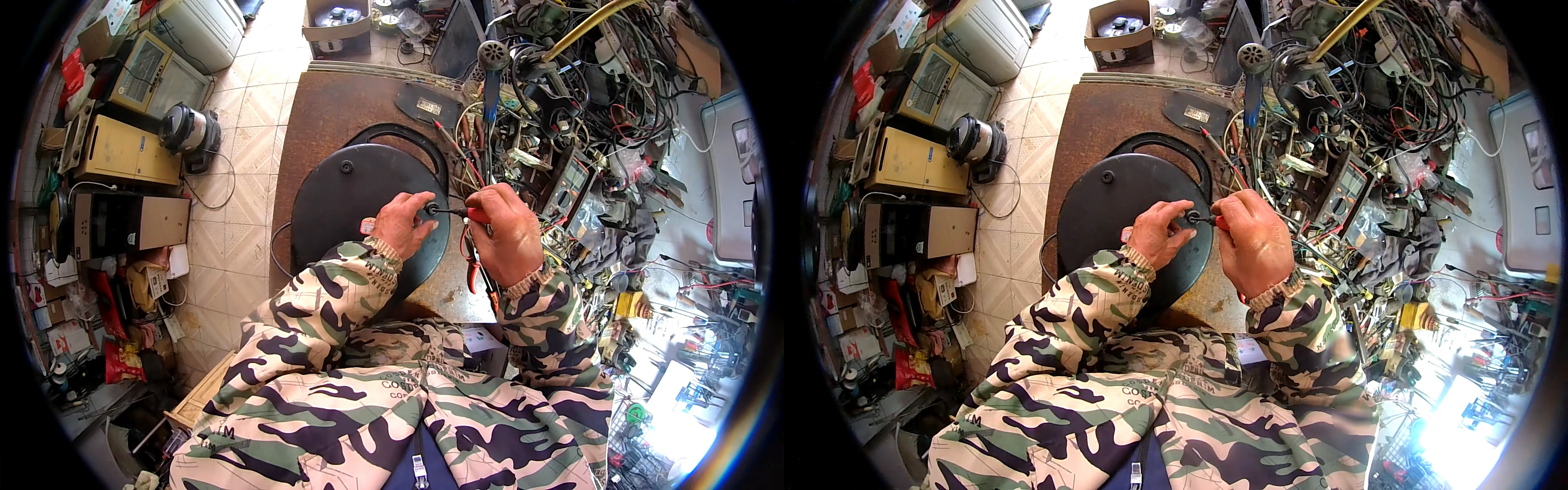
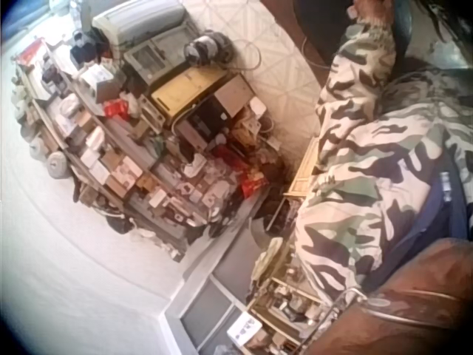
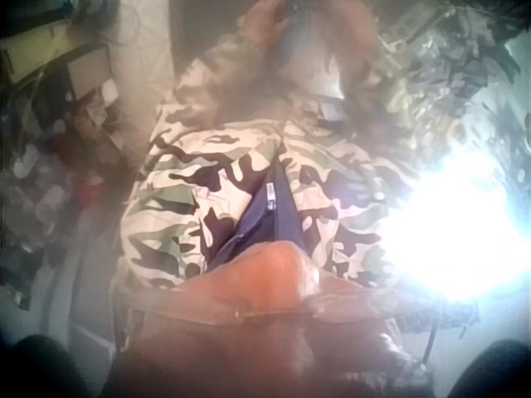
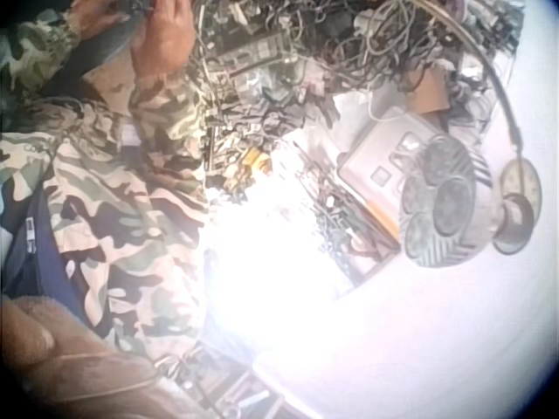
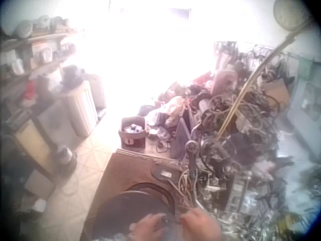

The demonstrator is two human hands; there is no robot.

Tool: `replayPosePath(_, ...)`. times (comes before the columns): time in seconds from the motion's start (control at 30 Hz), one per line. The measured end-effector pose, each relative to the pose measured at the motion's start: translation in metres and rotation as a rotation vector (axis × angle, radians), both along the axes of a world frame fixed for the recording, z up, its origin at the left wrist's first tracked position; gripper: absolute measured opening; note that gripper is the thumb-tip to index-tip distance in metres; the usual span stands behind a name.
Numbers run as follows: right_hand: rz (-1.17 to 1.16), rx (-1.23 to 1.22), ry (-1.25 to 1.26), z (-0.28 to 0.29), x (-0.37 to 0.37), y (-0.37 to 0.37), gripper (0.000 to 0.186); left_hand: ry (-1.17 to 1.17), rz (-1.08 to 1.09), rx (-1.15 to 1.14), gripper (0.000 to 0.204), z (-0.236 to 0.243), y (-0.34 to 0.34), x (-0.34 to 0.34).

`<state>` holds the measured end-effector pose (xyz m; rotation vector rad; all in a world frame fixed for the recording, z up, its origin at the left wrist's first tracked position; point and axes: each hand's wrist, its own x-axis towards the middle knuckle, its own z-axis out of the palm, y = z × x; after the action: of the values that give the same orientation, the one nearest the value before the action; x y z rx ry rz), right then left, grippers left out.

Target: The person disassembles a black electric kettle on a cluttered workbench. They use a screwdriver to remove screws from the base, then pry open the plastic casing with a hammer to access the internal wiring and heating element.

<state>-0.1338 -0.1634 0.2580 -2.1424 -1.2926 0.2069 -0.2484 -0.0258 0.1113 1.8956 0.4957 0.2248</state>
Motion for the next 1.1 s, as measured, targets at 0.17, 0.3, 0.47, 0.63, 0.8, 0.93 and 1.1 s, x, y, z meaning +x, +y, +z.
replayPosePath(0.17, -0.063, 0.066, 0.063, 0.000, -0.013, 0.004, 0.025, -0.050, 0.012, 0.125, 0.012, -0.012, 0.022, -0.011)
replayPosePath(0.3, -0.145, -0.019, 0.241, 0.012, -0.061, -0.011, 0.025, 0.036, 0.149, -0.343, 0.014, -0.004, 0.064, -0.053)
replayPosePath(0.47, -0.126, -0.049, 0.351, -0.026, -0.126, -0.031, 0.025, 0.171, 0.197, -0.363, 0.023, -0.018, 0.101, -0.107)
replayPosePath(0.63, -0.226, -0.052, 0.324, -0.056, -0.154, -0.044, 0.024, 0.109, 0.175, -0.384, 0.022, -0.028, 0.092, -0.114)
replayPosePath(0.8, -0.311, 0.010, 0.220, -0.066, -0.165, -0.050, 0.025, 0.076, 0.138, -0.387, 0.023, -0.029, 0.087, -0.111)
replayPosePath(0.93, -0.353, -0.003, 0.207, -0.063, -0.178, -0.050, 0.024, 0.073, 0.096, -0.405, 0.024, -0.034, 0.087, -0.110)
replayPosePath(1.1, -0.407, -0.005, 0.149, -0.074, -0.186, -0.052, 0.024, 0.075, 0.070, -0.412, 0.023, -0.034, 0.086, -0.108)
